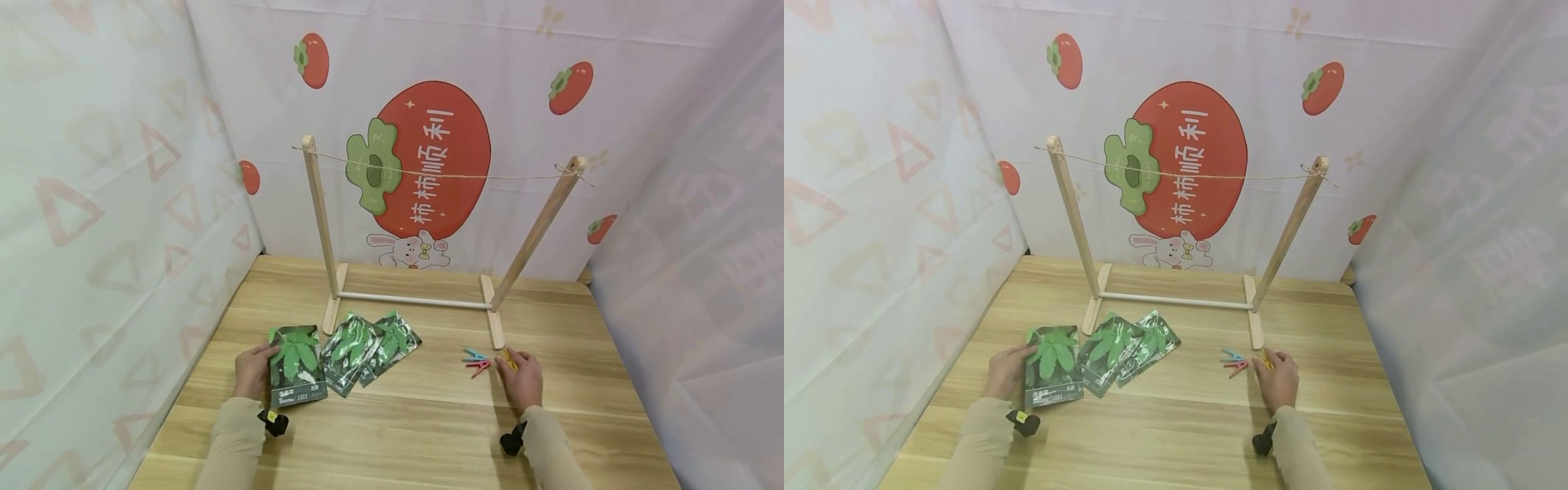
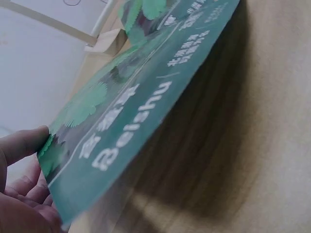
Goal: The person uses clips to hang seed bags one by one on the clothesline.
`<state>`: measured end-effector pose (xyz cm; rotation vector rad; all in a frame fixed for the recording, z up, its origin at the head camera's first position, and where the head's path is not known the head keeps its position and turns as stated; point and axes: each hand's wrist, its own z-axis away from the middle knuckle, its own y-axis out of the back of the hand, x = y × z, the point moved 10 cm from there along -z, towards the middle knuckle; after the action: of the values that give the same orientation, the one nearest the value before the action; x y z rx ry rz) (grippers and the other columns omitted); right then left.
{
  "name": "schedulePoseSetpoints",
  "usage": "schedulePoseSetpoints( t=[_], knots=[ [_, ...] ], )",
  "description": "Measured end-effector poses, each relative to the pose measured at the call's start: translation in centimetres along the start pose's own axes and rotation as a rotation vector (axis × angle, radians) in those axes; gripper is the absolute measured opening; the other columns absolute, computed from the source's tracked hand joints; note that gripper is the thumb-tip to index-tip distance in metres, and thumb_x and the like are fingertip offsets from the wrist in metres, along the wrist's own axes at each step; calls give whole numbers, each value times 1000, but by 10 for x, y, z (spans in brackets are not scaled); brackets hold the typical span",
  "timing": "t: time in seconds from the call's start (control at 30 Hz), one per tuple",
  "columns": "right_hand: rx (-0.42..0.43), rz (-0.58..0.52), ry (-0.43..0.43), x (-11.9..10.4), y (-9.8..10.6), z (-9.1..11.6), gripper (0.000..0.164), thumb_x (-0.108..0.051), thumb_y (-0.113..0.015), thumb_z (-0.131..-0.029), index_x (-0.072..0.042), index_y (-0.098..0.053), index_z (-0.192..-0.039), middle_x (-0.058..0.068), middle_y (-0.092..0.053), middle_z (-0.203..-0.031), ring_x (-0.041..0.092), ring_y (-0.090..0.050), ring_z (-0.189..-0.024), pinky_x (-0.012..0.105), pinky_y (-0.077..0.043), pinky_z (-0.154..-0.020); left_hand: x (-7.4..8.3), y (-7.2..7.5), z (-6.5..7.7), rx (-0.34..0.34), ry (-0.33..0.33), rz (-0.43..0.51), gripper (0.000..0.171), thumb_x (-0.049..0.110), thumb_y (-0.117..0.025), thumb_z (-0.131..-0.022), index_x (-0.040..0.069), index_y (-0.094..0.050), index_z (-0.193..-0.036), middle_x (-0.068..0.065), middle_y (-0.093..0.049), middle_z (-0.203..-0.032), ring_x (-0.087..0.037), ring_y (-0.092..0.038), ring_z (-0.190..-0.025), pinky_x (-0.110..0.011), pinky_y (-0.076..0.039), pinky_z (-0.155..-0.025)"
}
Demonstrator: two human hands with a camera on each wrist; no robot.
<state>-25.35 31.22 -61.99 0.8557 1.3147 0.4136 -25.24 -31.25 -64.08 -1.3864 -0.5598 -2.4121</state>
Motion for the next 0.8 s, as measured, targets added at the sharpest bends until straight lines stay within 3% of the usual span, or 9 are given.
schedulePoseSetpoints(
  t=[0.1,0.2,0.4,0.8],
  knots=[
    [-9,-35,13,-3,2,-2,46,-25,-65,-94,1,-59,-131,30,-50,-129,46,-46,-119,60,-37,-101,-1,2,-3,-30,19,40,43,13,-73,-86,-7,-60,-122,2,-69,-85,-3,-61,-73,-17,-52,-65],
    [-31,-56,3,-5,2,-3,47,-26,-64,-94,1,-57,-132,29,-48,-132,45,-44,-121,60,-36,-103,4,3,-2,-65,19,56,38,13,-69,-89,-4,-58,-122,14,-63,-74,0,-61,-70,-16,-53,-67],
    [-14,-102,8,-13,9,-8,47,-27,-64,-94,0,-58,-132,27,-47,-131,43,-45,-120,59,-37,-101,22,2,5,-106,-20,136,19,9,-66,-91,0,-59,-106,12,-63,-75,0,-63,-69,-16,-54,-67],
    [60,-188,70,-43,28,-14,49,-31,-69,-92,1,-61,-128,25,-52,-125,41,-47,-116,57,-39,-97,49,-3,14,-104,-61,72,34,17,-69,-91,-1,-57,-117,16,-60,-78,1,-61,-73,-16,-53,-69]
  ],
)
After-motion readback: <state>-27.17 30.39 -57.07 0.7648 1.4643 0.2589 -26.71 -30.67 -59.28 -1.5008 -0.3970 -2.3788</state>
